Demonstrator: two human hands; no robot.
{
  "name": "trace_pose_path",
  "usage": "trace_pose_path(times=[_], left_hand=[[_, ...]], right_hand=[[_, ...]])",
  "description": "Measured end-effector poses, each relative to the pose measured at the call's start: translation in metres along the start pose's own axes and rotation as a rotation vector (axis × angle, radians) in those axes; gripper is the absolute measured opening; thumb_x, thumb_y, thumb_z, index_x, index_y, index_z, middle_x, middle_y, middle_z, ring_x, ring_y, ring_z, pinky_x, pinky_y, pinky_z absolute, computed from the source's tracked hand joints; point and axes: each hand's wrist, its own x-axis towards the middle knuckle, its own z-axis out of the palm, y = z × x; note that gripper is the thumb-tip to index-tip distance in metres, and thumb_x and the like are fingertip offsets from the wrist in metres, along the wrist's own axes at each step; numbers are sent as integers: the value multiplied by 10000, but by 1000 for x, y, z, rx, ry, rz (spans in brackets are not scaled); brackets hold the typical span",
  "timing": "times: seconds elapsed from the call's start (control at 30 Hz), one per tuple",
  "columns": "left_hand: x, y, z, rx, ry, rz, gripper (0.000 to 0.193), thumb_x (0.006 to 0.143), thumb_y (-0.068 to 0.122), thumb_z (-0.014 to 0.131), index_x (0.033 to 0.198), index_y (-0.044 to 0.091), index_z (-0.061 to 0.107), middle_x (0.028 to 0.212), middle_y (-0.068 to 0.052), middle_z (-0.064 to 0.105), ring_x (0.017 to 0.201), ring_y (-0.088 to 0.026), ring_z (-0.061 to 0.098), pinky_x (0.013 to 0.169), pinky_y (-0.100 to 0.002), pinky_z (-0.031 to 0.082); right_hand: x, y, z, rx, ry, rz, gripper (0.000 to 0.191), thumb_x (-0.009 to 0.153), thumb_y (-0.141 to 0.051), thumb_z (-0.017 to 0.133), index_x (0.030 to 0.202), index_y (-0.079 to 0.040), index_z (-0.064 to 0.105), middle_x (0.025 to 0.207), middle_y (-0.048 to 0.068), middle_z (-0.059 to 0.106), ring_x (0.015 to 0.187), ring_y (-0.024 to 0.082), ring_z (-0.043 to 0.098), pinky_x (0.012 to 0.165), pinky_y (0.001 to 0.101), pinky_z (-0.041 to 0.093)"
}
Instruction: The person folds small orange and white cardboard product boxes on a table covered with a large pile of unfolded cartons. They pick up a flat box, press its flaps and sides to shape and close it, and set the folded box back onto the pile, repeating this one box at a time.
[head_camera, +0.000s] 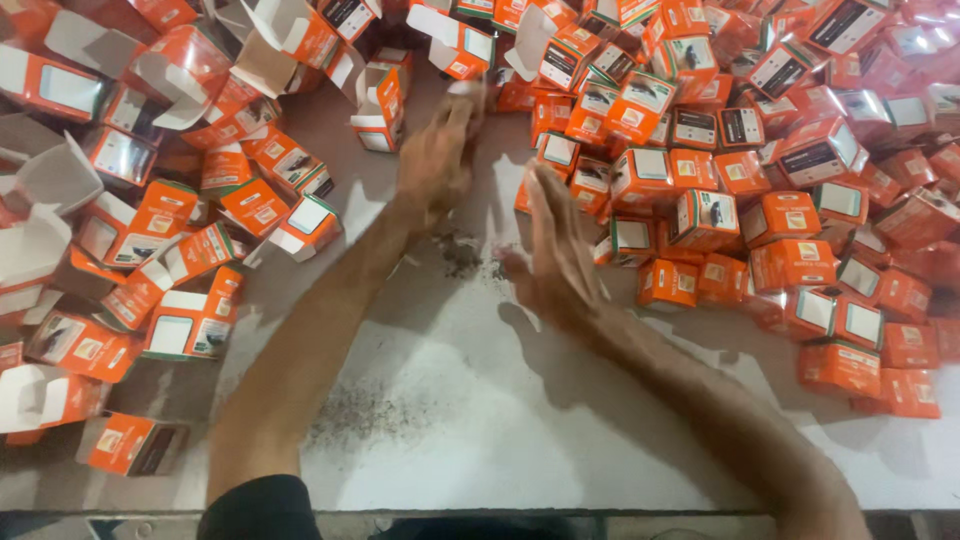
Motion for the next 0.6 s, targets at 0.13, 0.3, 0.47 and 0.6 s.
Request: trace_pose_path(times=[0.13, 0.3, 0.47, 0.6], left_hand=[[-24, 40, -1, -60, 1, -38, 14, 953, 84, 654, 955, 76, 642, 984, -142, 695, 750, -386, 677, 661, -516, 520], [-59, 59, -22, -440, -132, 195, 102, 1032, 119, 653, 1087, 33, 648, 976, -134, 682, 783, -302, 684, 687, -389, 547], [-16, 8, -8, -949, 18, -345, 252, 1094, 148, 584, 945, -16, 704, 776, -30, 683, 610, -75, 581, 534, -267, 459], [42, -55, 19, -253, 230, -142, 170, 883, -31, 603, 1040, 19, 644, 945, -124, 711, 885, -236, 711, 800, -369, 564]], right_hand=[[-8, 3, 13, 111, -29, -2, 982, 877, -155, 768, 1540, 148, 111, 1547, 390, 279, 1425, 558, 340, 1193, 545, 333], [-7, 5, 12, 151, -15, 96, 822, 873, -67, 718, 1547, 84, 271, 1470, 290, 499, 1366, 466, 524, 1160, 496, 447], [-11, 1, 17, 154, 184, 65, 733, 933, -83, 771, 1508, 63, 341, 1477, 275, 507, 1362, 462, 542, 1158, 506, 451], [-13, -4, 21, 251, 2, 10, 672, 945, -65, 706, 1516, -3, 357, 1483, 243, 532, 1353, 446, 572, 1143, 475, 480]])
